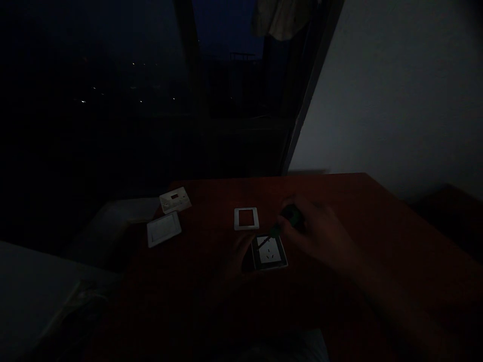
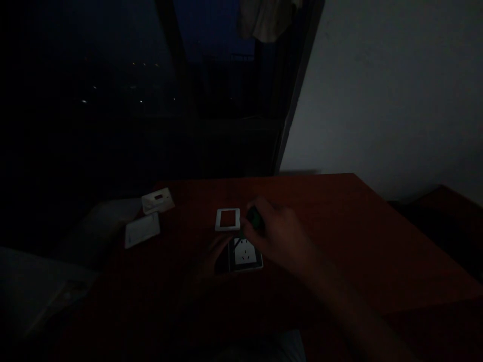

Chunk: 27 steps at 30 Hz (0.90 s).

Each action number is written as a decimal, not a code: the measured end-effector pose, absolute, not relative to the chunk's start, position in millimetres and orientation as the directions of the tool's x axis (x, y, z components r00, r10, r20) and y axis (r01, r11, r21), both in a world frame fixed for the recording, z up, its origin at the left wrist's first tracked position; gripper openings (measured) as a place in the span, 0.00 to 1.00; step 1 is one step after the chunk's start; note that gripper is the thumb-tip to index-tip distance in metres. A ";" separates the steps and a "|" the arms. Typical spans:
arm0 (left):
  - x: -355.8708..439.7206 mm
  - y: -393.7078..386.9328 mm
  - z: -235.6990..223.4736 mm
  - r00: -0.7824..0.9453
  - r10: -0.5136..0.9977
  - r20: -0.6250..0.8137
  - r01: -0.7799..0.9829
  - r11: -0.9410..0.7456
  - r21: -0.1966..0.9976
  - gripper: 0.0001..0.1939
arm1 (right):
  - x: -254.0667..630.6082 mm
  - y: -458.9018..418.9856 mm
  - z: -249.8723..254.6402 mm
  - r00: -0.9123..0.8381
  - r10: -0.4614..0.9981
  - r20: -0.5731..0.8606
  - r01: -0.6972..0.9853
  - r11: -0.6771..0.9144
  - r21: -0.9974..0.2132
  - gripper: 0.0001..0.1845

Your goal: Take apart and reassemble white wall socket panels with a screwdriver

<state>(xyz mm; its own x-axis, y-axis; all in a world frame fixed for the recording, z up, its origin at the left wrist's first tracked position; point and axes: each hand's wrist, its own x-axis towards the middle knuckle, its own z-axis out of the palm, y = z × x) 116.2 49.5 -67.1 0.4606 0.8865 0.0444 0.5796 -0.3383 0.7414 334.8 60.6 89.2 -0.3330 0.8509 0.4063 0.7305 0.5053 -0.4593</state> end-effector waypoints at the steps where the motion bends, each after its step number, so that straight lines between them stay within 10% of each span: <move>1: 116.3 49.6 -67.6 0.465 0.884 0.054 0.578 -0.349 0.738 0.44 | 334.4 60.5 89.1 -0.341 0.845 0.411 0.731 0.514 -0.449 0.08; 27: 118.0 46.6 -55.7 0.499 0.860 0.106 0.505 -0.388 0.771 0.40 | 329.9 60.5 87.1 -0.406 0.840 0.360 0.739 0.533 -0.411 0.07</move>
<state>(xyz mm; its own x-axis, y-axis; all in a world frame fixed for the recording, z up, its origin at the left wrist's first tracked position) 118.0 46.6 -55.7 0.4987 0.8603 0.1059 0.5054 -0.3878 0.7708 329.9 60.5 87.1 -0.4059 0.8402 0.3596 0.7392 0.5332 -0.4114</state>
